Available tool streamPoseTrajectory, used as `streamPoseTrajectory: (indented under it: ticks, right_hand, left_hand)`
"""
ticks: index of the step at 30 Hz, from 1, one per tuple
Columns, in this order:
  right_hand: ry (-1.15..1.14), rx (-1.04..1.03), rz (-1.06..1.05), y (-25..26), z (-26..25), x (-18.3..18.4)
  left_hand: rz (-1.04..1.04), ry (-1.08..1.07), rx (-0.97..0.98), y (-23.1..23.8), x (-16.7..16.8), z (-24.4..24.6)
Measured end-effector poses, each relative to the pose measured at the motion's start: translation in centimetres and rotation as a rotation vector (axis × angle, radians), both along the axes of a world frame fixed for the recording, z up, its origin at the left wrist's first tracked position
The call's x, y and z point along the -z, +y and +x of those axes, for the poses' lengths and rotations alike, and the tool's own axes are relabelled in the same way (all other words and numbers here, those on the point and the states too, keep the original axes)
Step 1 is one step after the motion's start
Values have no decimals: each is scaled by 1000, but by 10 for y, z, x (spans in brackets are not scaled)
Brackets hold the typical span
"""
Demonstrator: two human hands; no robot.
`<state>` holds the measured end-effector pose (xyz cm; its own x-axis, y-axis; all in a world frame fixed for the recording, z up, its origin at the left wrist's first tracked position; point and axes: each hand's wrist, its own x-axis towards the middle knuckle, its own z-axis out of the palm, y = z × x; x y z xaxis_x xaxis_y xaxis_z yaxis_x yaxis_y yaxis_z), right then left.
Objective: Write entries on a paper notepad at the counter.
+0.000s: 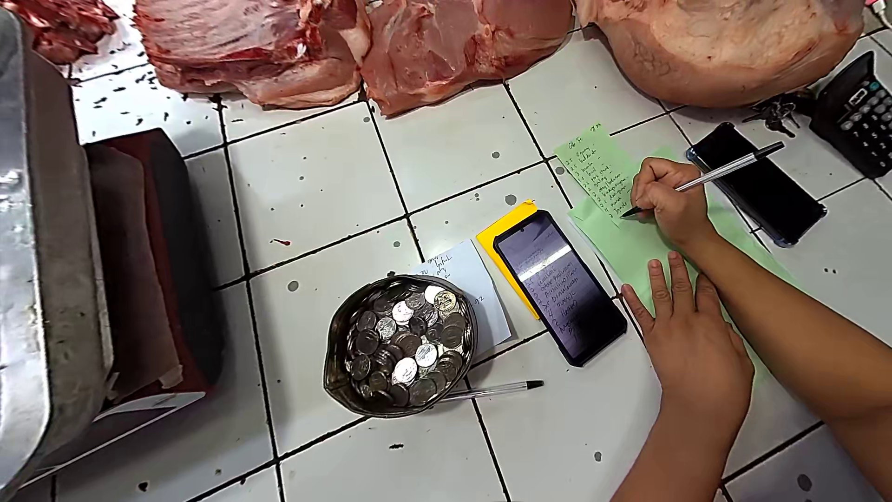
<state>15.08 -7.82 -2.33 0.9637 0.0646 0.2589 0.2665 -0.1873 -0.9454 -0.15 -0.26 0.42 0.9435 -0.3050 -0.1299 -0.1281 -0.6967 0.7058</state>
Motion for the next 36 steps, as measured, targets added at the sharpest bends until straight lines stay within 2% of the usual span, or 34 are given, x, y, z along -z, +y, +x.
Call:
streamPoseTrajectory:
  ticks: [9, 16, 28, 36]
  right_hand:
    - [-16, 43, -19, -4, 3, 1]
    - [13, -40, -31, -3, 0, -1]
    - [-5, -67, -122, -2, -1, 1]
    - [-17, 17, -120, -4, 0, -1]
  left_hand:
    - [-5, 36, 18, 2, -2, 1]
    - [1, 42, 25, 1, -2, 1]
    - [11, 59, 38, 2, -3, 2]
    - [5, 60, 33, 2, -3, 2]
